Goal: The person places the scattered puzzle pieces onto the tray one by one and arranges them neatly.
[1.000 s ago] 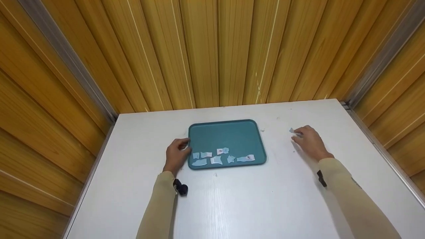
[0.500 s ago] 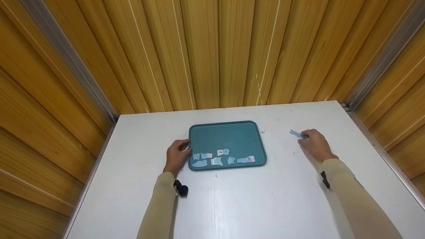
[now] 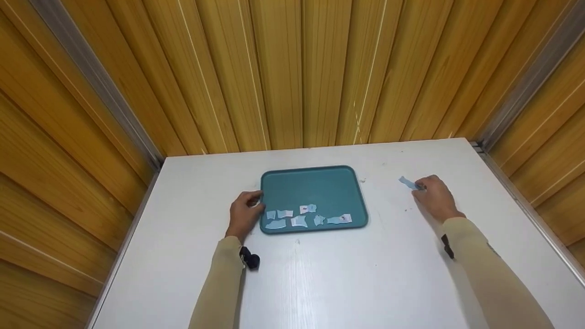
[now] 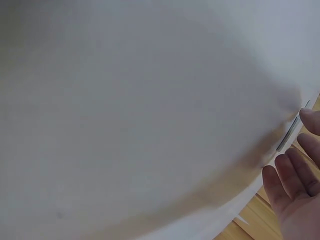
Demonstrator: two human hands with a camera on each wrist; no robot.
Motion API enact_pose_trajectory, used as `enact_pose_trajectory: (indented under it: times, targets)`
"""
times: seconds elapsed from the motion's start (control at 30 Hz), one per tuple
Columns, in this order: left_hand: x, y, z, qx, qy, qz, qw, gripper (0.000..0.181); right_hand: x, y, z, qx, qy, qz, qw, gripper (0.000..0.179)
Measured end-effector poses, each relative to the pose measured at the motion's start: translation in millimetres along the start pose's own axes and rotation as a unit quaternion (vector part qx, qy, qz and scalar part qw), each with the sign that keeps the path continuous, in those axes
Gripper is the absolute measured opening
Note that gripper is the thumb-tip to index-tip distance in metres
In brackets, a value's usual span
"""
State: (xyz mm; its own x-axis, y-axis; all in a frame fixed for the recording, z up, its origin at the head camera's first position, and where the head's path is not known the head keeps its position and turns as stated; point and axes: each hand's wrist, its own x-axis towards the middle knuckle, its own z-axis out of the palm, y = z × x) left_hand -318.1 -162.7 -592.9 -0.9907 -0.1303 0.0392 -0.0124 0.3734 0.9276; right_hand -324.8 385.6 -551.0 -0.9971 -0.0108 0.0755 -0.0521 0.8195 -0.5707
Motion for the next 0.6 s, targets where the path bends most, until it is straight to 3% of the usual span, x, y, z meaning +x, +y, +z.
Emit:
enact_pose_trajectory:
  times: [0.1,0.33,0.6]
  targets:
    - [0.2,-1.0,0.5,0.001,0.001,0.001,1.0,0.038,0.1,0.9,0.5,-0.003,-0.003,0.003,1.0,0.037]
    - [1.5,-4.0,0.6,0.019,0.011,0.037,0.9991,0.038,0.1,1.8,3.4,-0.008,0.003,-0.001,1.0,0.035]
    - [2.4,-3.1,1.1,0.016,0.006,0.024,0.9996,0.039,2.3,-2.1,6.2,-0.016,0.002,0.022,0.9996,0.043]
